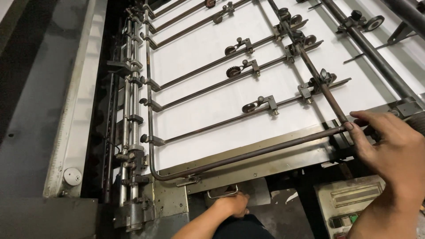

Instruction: Operating and adjusting the feeding mechanism of an offset printing machine.

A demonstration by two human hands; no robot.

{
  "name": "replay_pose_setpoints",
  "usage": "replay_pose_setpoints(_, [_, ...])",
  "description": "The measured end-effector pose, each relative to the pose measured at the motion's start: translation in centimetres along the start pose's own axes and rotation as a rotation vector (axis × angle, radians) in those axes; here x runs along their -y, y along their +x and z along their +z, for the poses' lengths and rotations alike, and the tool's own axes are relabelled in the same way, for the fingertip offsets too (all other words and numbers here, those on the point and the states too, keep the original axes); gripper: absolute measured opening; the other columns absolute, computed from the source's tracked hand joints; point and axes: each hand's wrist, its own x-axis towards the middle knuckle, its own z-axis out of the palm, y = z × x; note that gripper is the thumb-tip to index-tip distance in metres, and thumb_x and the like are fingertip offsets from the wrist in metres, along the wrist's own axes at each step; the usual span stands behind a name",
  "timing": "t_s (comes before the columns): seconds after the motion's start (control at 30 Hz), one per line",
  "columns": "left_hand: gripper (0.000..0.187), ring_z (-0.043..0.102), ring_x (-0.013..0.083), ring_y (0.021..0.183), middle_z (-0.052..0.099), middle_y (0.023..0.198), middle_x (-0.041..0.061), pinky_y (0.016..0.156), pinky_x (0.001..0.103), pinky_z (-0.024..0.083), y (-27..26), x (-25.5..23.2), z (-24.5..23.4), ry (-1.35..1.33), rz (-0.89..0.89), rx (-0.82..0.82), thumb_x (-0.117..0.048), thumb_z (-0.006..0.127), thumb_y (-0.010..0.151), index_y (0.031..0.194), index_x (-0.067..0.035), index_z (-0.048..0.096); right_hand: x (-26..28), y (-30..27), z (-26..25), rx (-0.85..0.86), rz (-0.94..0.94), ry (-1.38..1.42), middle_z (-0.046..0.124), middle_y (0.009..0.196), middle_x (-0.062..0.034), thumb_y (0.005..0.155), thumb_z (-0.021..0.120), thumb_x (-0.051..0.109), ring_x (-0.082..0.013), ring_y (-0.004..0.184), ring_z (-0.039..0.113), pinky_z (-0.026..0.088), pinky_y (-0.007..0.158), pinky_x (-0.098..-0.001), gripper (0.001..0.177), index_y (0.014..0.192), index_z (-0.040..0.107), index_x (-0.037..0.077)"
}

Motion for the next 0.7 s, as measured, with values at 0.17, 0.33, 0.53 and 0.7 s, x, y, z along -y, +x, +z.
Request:
replay_pose_setpoints(0.17, [0.06, 0.065, 0.0487, 0.111, 0.065, 0.123, 0.031, 0.094, 0.057, 0.053, 0.7, 0.4, 0.8, -0.009, 0.012, -0.035, -0.039, 0.066, 0.095, 0.137, 0.003, 0.054, 0.9, 0.2, -0.6, 0.03, 0.078, 0.03, 0.076, 0.101, -0.0103, 0.097, 0.083, 0.019, -0.0211, 0.081, 0.074, 0.058, 0.075, -0.0316, 0.026, 0.12, 0.079, 0.007])
replay_pose_setpoints(0.33, [0.059, 0.066, 0.0496, 0.11, 0.065, 0.122, 0.032, 0.093, 0.058, 0.054, 0.7, 0.3, 0.7, -0.009, 0.004, -0.002, -0.038, 0.065, 0.096, 0.135, 0.004, 0.055, 0.5, -0.1, -0.3, -0.004, 0.026, 0.034, 0.076, 0.104, -0.0084, 0.1, 0.082, 0.02, -0.0197, 0.085, 0.074, 0.058, 0.073, -0.0283, 0.021, 0.115, 0.078, 0.007])
replay_pose_setpoints(0.53, [0.061, 0.065, 0.0517, 0.109, 0.064, 0.122, 0.035, 0.094, 0.059, 0.053, 1.7, 0.9, 2.0, 0.082, 0.006, 0.004, -0.042, 0.061, 0.1, 0.136, 0.006, 0.054, 1.0, 0.3, -0.6, 0.047, 0.096, 0.007, 0.077, 0.109, -0.0095, 0.098, 0.082, 0.021, -0.021, 0.082, 0.073, 0.057, 0.069, -0.0313, 0.025, 0.119, 0.079, 0.007])
replay_pose_setpoints(0.7, [0.064, 0.067, 0.0514, 0.107, 0.066, 0.119, 0.035, 0.095, 0.058, 0.053, 0.5, 0.2, 0.6, 0.121, 0.026, 0.001, -0.042, 0.059, 0.101, 0.143, 0.005, 0.05, 0.3, 0.2, -0.3, 0.061, 0.039, -0.061, 0.076, 0.098, -0.0094, 0.096, 0.083, 0.022, -0.0199, 0.079, 0.072, 0.057, 0.069, -0.0313, 0.027, 0.118, 0.079, 0.007])
